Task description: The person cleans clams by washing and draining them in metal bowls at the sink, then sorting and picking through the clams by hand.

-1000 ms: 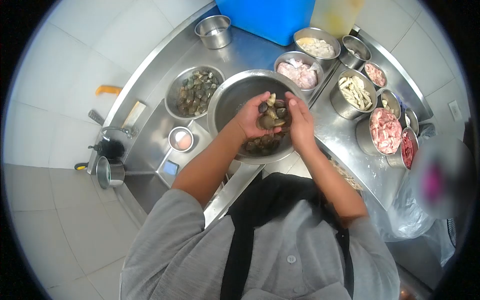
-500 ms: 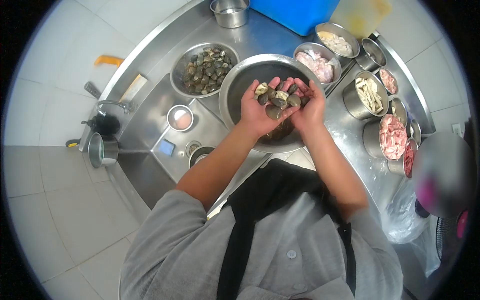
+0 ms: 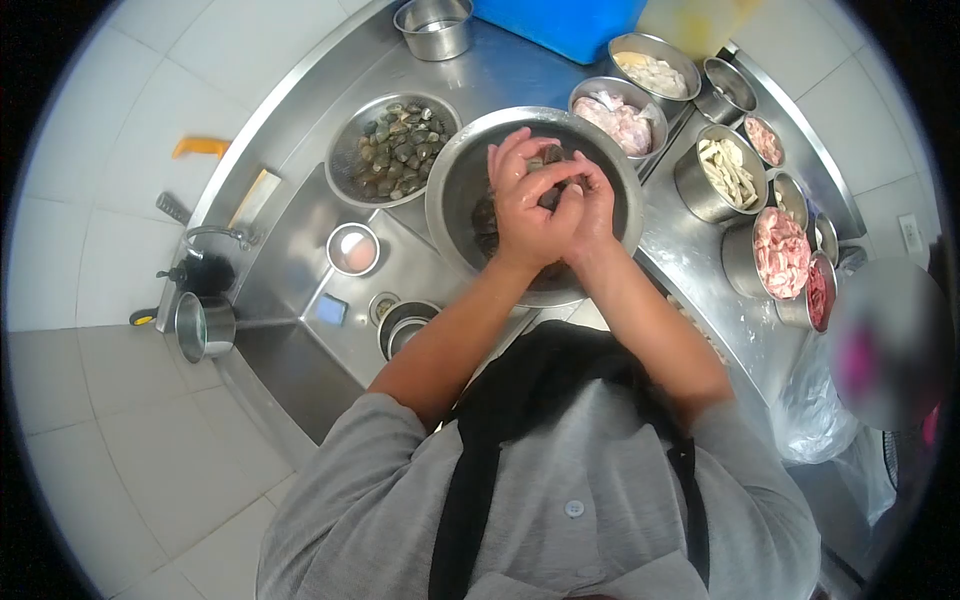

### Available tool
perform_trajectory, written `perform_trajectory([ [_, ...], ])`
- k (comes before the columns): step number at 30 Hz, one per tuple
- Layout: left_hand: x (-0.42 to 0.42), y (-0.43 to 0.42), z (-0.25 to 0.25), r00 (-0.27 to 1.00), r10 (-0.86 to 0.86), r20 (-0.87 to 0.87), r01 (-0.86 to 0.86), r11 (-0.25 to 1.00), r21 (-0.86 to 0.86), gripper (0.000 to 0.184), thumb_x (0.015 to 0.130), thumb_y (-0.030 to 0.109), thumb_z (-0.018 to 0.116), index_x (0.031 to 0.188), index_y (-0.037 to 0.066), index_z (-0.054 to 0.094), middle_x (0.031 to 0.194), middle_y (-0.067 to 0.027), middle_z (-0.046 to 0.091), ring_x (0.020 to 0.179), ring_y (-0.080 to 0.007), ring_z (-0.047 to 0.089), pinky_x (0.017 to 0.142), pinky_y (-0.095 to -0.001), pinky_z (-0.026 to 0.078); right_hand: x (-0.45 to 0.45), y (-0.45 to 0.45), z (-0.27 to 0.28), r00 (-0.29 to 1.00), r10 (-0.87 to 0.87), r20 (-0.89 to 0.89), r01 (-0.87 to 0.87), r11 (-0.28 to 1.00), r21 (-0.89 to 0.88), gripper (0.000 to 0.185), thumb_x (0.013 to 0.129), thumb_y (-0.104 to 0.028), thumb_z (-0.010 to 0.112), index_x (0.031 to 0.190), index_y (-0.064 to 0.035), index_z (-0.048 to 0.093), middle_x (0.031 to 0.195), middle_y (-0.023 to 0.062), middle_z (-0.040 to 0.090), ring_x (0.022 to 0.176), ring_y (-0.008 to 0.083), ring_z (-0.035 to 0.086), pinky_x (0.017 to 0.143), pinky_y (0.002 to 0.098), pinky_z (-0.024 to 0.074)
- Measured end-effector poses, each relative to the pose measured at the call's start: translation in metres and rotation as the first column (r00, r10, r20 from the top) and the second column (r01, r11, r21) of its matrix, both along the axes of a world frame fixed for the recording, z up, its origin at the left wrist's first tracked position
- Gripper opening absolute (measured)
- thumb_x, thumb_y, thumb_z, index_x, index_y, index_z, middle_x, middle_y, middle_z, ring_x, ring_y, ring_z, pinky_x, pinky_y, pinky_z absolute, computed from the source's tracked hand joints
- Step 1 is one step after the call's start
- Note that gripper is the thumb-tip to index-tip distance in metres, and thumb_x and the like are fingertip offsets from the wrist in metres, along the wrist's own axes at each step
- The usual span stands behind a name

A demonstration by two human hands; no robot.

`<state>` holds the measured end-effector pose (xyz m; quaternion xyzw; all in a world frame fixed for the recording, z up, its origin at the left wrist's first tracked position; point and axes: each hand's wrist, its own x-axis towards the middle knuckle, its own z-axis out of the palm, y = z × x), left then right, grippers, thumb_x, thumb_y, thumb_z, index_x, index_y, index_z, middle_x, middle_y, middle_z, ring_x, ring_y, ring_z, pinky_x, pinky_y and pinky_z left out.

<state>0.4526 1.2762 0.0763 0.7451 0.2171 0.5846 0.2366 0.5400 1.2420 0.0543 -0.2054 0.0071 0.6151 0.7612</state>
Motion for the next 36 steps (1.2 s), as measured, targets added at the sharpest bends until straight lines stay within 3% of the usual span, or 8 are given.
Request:
perform_trajectory([
  [3,-0.002,0.007,-0.005,0.993,-0.087,0.080,0.091,0.995,-0.044,0.023,0.066,0.012,0.067,0.088,0.014,0.073,0.112,-0.0073,0.058,0.119,-0.0358,0.049,0.104,-0.0551,0.025,-0.009,-0.003,0.024,0.999,0.012,-0.042,-0.011,1.000,0.014,0.033,0.090,-0.034,0.052,0.099,-0.0043,0.064,0.110,0.0125,0.063,0.103,0.0250,0.059,0.096,0.0378,0.0444],
  [5,-0.006,0.005,-0.002,0.992,-0.118,0.039,0.119,0.992,-0.032,0.027,0.075,0.012,0.064,0.101,0.010,0.070,0.117,-0.0090,0.056,0.121,-0.0339,0.048,0.106,-0.0506,0.025,-0.011,-0.005,0.030,0.995,0.034,-0.095,-0.035,0.999,-0.012,0.035,0.089,-0.035,0.052,0.102,-0.0041,0.063,0.113,0.0137,0.062,0.104,0.0269,0.058,0.097,0.0399,0.0437],
  [8,-0.003,0.002,-0.006,0.958,-0.082,0.275,0.198,0.883,-0.426,0.040,0.088,0.028,0.046,0.115,0.003,0.059,0.121,-0.0119,0.054,0.117,-0.0288,0.049,0.102,-0.0427,0.032,-0.014,-0.001,0.020,0.977,0.053,-0.205,-0.057,0.998,-0.018,0.039,0.088,-0.037,0.052,0.108,-0.0039,0.060,0.117,0.0155,0.060,0.107,0.0308,0.057,0.099,0.0444,0.0425],
  [11,0.001,-0.001,-0.011,0.885,0.055,0.463,0.336,0.614,-0.714,0.061,0.100,0.045,0.028,0.129,-0.004,0.049,0.125,-0.0148,0.053,0.113,-0.0237,0.051,0.099,-0.0349,0.038,-0.015,0.001,0.012,0.956,0.036,-0.292,-0.039,0.999,-0.005,0.045,0.088,-0.037,0.051,0.118,-0.0034,0.054,0.122,0.0176,0.058,0.109,0.0353,0.056,0.100,0.0493,0.0407],
  [20,-0.019,-0.006,0.000,0.530,0.263,0.807,0.798,0.170,-0.579,0.067,0.099,0.048,0.029,0.135,-0.008,0.036,0.126,-0.0157,0.052,0.119,-0.0251,0.049,0.106,-0.0375,0.034,-0.009,0.000,0.013,0.960,0.086,-0.265,-0.078,0.996,0.043,0.049,0.088,-0.039,0.047,0.123,-0.0044,0.051,0.127,0.0198,0.055,0.115,0.0378,0.053,0.105,0.0510,0.0351],
  [24,-0.018,-0.004,-0.009,0.604,0.209,0.769,0.719,0.273,-0.639,0.058,0.099,0.036,0.037,0.136,-0.009,0.036,0.128,-0.0159,0.052,0.119,-0.0241,0.049,0.105,-0.0362,0.036,-0.011,0.005,0.012,0.958,0.100,-0.270,-0.089,0.995,0.050,0.051,0.088,-0.038,0.046,0.126,-0.0045,0.049,0.129,0.0204,0.054,0.118,0.0364,0.052,0.106,0.0503,0.0342],
  [29,-0.017,0.004,-0.011,0.789,0.097,0.606,0.511,0.443,-0.736,0.051,0.088,0.000,0.047,0.138,-0.007,0.038,0.129,-0.0149,0.051,0.116,-0.0197,0.052,0.100,-0.0314,0.040,-0.017,0.012,0.014,0.966,0.125,-0.225,-0.123,0.992,0.023,0.050,0.088,-0.036,0.046,0.127,-0.0046,0.050,0.127,0.0191,0.055,0.117,0.0342,0.053,0.105,0.0484,0.0356],
  [36,-0.042,0.073,0.004,0.868,0.173,0.465,0.326,0.507,-0.798,0.030,0.090,0.003,0.049,0.120,-0.002,0.051,0.108,-0.0098,0.058,0.098,-0.0169,0.058,0.085,-0.0293,0.048,-0.052,0.090,0.040,0.972,0.234,-0.019,-0.234,0.966,-0.107,0.036,0.086,-0.031,0.048,0.105,-0.0042,0.063,0.109,0.0123,0.061,0.103,0.0288,0.057,0.098,0.0436,0.0425],
])
